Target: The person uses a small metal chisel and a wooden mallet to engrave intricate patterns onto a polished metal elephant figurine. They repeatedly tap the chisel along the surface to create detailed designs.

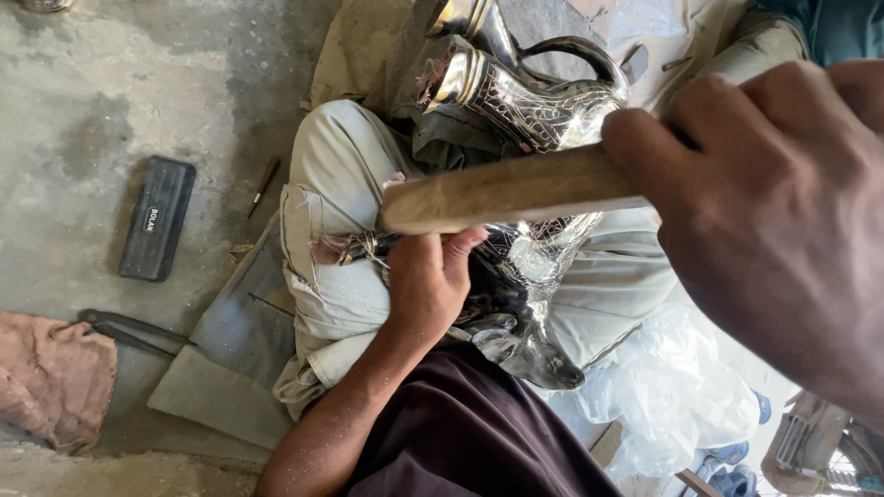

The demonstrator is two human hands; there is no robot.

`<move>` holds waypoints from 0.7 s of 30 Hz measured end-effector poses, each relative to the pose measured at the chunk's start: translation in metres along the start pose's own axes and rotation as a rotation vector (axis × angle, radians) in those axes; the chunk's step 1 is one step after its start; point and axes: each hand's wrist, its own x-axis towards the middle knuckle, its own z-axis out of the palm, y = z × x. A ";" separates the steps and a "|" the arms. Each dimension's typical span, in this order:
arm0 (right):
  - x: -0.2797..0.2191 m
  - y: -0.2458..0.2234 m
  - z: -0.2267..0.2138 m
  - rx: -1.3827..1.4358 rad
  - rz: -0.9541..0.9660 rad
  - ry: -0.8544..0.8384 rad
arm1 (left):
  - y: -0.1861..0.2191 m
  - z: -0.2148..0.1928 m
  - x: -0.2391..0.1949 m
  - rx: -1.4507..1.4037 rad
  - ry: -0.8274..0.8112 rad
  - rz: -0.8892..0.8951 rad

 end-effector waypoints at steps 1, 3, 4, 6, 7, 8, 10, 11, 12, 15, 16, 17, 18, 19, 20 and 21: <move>-0.003 0.001 0.001 -0.032 -0.002 -0.002 | 0.000 0.000 0.000 -0.014 0.003 0.007; -0.009 0.003 0.006 0.109 0.036 0.029 | 0.001 0.001 0.000 0.013 -0.009 -0.033; -0.011 0.005 0.008 0.159 0.056 0.037 | 0.001 0.002 0.001 0.023 -0.015 -0.051; -0.014 0.007 0.011 0.151 0.066 0.030 | 0.001 0.002 0.001 0.030 -0.024 -0.020; -0.014 0.006 0.012 0.130 0.055 0.038 | 0.002 0.002 0.001 0.035 -0.028 -0.006; -0.013 0.005 0.011 0.068 0.015 0.072 | 0.002 0.001 0.001 0.070 -0.006 0.048; -0.011 0.003 0.011 0.156 0.043 0.075 | 0.002 0.002 0.002 0.134 0.033 0.157; -0.009 0.001 0.011 0.305 0.112 0.043 | 0.002 0.002 0.001 0.099 0.018 0.112; -0.008 0.001 0.011 0.454 0.177 0.013 | 0.002 0.002 0.001 0.065 0.006 0.067; -0.008 0.001 0.009 0.064 0.005 0.042 | 0.003 0.003 -0.002 -0.004 -0.015 0.002; -0.009 0.001 0.009 0.061 -0.016 0.050 | 0.003 0.004 -0.002 -0.023 -0.023 -0.003; -0.009 0.002 0.010 0.249 0.013 0.054 | 0.003 0.004 -0.002 -0.010 -0.021 -0.009; -0.011 0.002 0.011 0.264 0.033 0.048 | 0.002 0.004 -0.001 -0.001 -0.022 -0.011; -0.013 0.002 0.012 0.279 0.054 0.042 | 0.002 0.006 0.000 0.007 -0.023 -0.013; -0.016 0.001 0.012 0.128 0.054 0.027 | 0.003 0.007 0.000 -0.017 -0.036 -0.017; -0.016 0.002 0.013 0.084 0.053 0.024 | 0.003 0.007 0.000 -0.041 -0.050 -0.021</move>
